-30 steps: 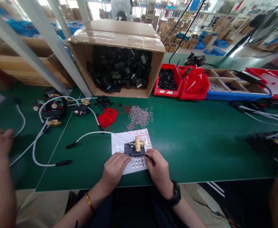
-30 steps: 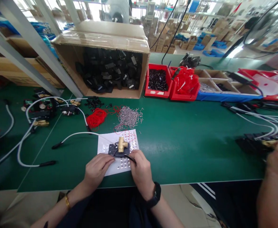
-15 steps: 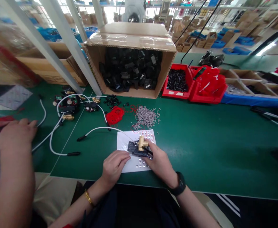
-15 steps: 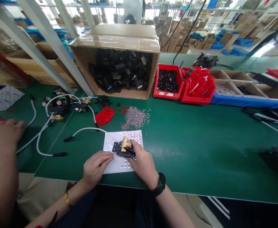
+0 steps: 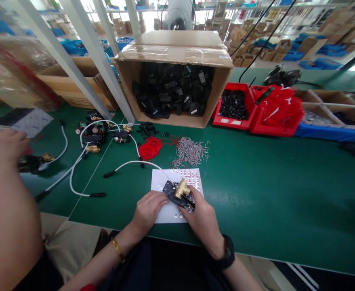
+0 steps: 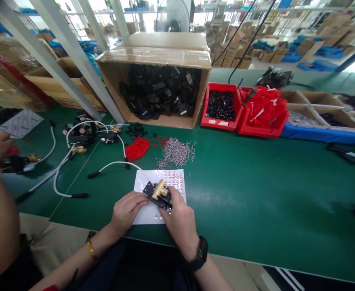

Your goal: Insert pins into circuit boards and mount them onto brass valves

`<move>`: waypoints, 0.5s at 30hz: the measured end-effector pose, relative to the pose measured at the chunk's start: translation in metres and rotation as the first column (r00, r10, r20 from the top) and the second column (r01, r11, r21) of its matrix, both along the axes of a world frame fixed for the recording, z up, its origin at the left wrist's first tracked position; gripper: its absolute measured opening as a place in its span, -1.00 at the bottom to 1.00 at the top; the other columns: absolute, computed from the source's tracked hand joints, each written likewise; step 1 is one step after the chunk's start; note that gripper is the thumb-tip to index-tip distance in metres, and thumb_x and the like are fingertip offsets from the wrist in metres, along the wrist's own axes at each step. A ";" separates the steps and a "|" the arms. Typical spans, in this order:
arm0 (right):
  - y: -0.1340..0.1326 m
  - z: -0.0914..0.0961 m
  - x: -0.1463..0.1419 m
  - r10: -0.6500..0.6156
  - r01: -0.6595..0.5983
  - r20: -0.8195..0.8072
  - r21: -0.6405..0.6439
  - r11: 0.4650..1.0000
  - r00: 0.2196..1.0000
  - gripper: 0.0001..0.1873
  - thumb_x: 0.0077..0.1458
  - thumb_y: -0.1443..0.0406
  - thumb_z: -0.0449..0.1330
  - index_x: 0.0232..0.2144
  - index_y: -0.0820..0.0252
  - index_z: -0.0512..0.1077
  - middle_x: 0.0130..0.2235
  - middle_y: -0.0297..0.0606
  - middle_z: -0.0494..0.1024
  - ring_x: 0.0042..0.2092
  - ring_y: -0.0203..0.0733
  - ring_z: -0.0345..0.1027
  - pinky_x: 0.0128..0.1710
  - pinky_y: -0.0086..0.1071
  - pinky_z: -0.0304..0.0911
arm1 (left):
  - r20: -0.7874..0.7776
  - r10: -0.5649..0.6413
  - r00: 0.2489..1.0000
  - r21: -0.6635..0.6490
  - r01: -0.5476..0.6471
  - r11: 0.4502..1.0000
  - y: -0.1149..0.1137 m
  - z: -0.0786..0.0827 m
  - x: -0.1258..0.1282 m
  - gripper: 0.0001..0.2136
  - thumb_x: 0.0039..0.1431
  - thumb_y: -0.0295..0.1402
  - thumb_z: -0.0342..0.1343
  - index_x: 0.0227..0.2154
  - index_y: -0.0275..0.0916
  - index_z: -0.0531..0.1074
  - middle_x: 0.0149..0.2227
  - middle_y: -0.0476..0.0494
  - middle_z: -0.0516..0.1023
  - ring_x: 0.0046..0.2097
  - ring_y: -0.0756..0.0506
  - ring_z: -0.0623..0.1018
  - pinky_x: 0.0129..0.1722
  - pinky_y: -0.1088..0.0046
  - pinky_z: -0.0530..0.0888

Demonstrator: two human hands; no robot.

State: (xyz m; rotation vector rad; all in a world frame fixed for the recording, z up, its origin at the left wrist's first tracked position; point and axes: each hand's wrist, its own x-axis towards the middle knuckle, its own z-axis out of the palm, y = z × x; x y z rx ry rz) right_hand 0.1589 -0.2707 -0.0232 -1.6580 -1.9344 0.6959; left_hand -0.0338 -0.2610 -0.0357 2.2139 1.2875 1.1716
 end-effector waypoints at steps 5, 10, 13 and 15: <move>0.000 0.001 0.001 0.015 -0.015 0.001 -0.009 1.000 1.000 -0.36 -0.03 0.39 0.24 0.07 0.09 0.09 0.03 -0.18 0.38 -0.05 0.03 0.37 -0.13 -0.14 0.37 | 0.106 0.138 0.985 -0.241 -0.109 0.964 0.004 0.006 0.005 -0.87 0.11 -0.37 0.15 -0.52 -0.25 0.46 -0.46 -0.03 0.53 -0.40 -0.02 0.51 -0.35 0.50 0.43; 0.000 -0.002 0.004 0.015 -0.015 -0.008 -0.019 1.000 1.000 -0.39 -0.03 0.38 0.22 0.06 0.12 0.11 0.02 -0.15 0.39 -0.06 0.04 0.38 -0.11 -0.12 0.35 | 0.095 0.199 0.975 -0.397 -0.146 0.906 0.010 0.003 0.007 -0.89 -0.03 -0.48 0.25 -0.58 -0.29 0.44 -0.53 0.00 0.50 -0.47 0.02 0.46 -0.45 0.57 0.36; -0.002 -0.011 0.003 -0.006 0.006 -0.062 -0.003 1.000 0.998 -0.44 -0.01 0.35 0.17 0.06 0.15 0.13 0.02 -0.12 0.38 -0.06 0.02 0.37 -0.10 -0.13 0.35 | 0.030 0.180 0.983 -0.456 -0.147 0.878 0.015 0.004 0.005 -0.82 -0.10 -0.50 0.29 -0.66 -0.30 0.39 -0.60 0.04 0.44 -0.52 0.03 0.40 -0.50 0.57 0.28; -0.002 -0.015 -0.002 -0.027 0.030 -0.133 0.020 0.999 0.991 -0.46 0.00 0.29 0.15 0.05 0.18 0.15 0.00 -0.11 0.40 -0.05 -0.01 0.38 -0.11 -0.17 0.36 | -0.023 0.156 0.987 -0.462 -0.149 0.874 0.016 0.011 0.003 -0.79 -0.21 -0.51 0.35 -0.65 -0.29 0.38 -0.60 0.06 0.41 -0.51 0.03 0.37 -0.50 0.57 0.22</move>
